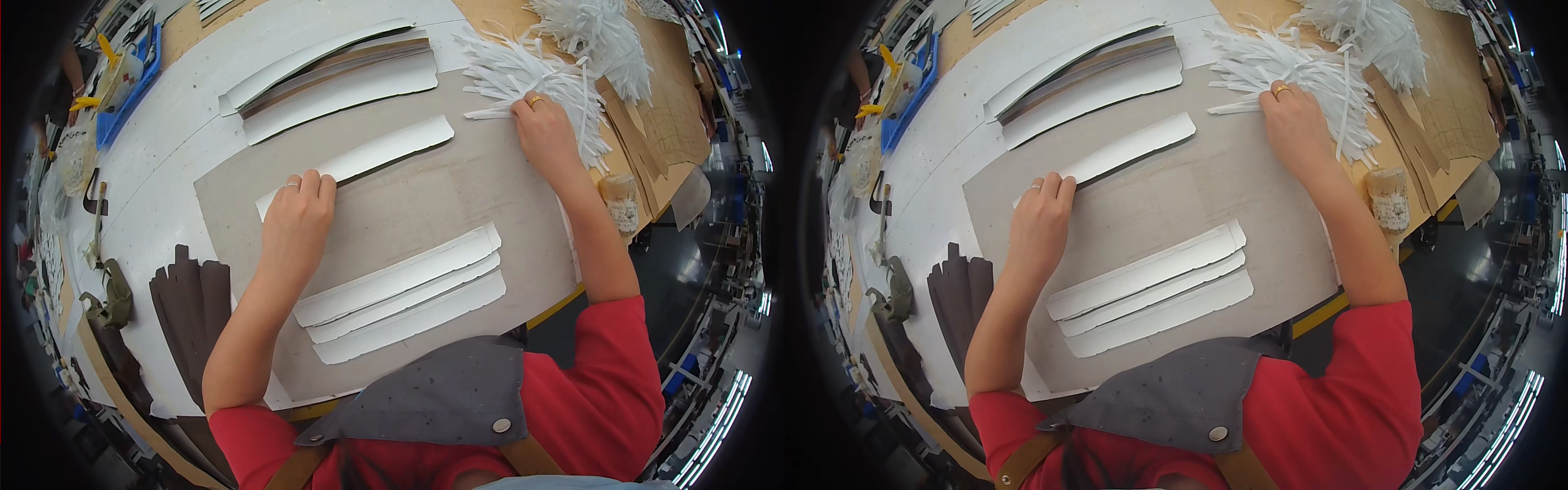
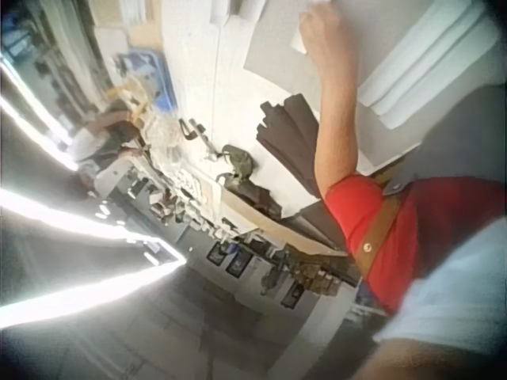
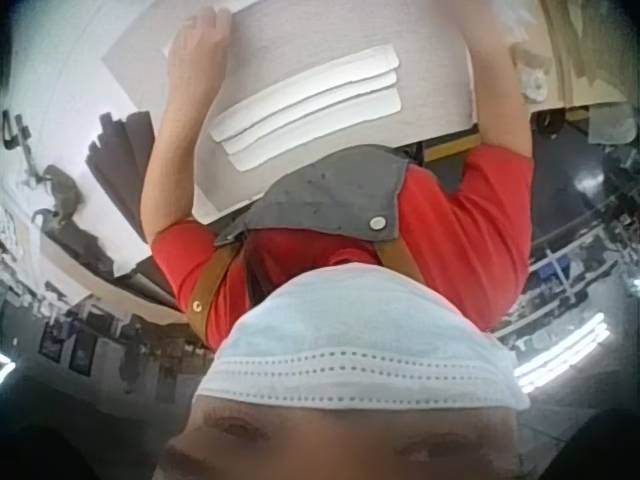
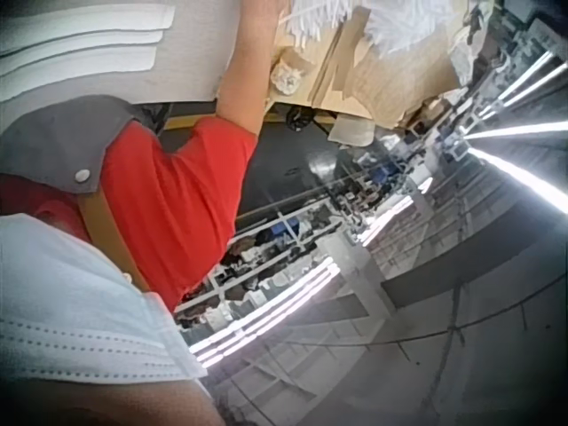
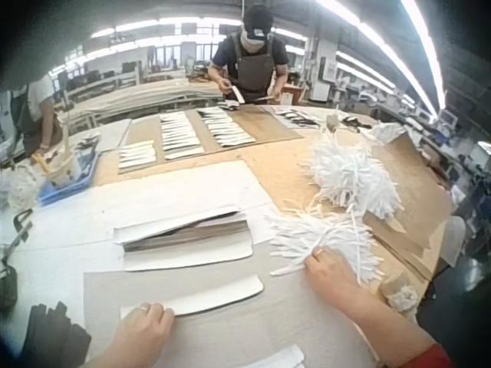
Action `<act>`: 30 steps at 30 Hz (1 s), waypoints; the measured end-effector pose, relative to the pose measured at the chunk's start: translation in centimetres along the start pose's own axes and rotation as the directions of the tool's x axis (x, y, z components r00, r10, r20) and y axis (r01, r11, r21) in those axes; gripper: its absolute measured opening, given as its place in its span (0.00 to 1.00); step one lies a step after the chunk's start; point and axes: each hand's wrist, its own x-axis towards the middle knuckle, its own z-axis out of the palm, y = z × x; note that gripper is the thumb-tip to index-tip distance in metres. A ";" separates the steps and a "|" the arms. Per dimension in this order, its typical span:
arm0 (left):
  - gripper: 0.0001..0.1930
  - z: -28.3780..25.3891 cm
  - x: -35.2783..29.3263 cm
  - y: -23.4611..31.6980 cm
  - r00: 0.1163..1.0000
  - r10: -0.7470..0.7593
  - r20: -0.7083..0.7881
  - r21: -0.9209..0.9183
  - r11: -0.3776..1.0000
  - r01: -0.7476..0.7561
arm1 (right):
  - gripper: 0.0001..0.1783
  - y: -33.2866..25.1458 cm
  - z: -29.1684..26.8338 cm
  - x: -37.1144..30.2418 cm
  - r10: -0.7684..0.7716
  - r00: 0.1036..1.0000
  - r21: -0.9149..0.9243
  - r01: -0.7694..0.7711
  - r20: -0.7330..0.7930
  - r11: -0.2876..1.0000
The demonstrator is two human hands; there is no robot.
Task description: The person applies glue to leather strips using a glue dispenser, then folds the leather over internal stiffeners by hand.
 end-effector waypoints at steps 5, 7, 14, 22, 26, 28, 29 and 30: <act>0.09 -0.4 -2.6 1.0 0.997 -0.021 -0.080 -0.044 0.999 0.017 | 0.05 0.8 -0.7 -0.1 -0.018 1.000 0.051 0.017 0.021 0.999; 0.14 -1.0 -4.1 1.8 0.988 -0.065 -0.140 -0.156 0.987 0.043 | 0.05 0.9 -1.0 0.0 -0.028 0.999 0.072 0.026 0.028 0.997; 0.19 -0.6 -7.4 3.5 0.978 -0.178 -0.110 -0.270 0.952 0.143 | 0.05 0.7 -2.2 0.6 0.015 0.995 0.236 -0.038 0.097 0.971; 0.14 -1.3 -7.8 4.0 0.970 -0.234 -0.071 -0.417 0.890 0.184 | 0.11 0.5 -6.8 1.9 0.411 0.910 0.932 -0.106 -0.049 0.346; 0.13 -2.5 -6.8 3.6 0.954 -0.284 -0.097 -0.474 0.856 0.207 | 0.20 -2.7 -9.7 1.9 0.254 0.966 0.990 -0.087 0.056 0.114; 0.16 -3.8 -5.4 3.5 0.921 -0.273 -0.277 -0.548 0.833 0.082 | 0.21 -5.5 -11.1 2.2 0.123 0.987 0.994 -0.104 0.106 -0.022; 0.17 -4.4 -4.5 3.5 0.922 -0.264 -0.282 -0.617 0.786 0.036 | 0.22 -6.9 -11.5 2.3 0.002 0.990 0.982 -0.137 0.138 -0.134; 0.18 -5.1 -3.6 3.7 0.924 -0.253 -0.288 -0.679 0.734 -0.010 | 0.22 -8.3 -11.6 2.4 -0.010 0.990 0.980 -0.139 0.139 -0.142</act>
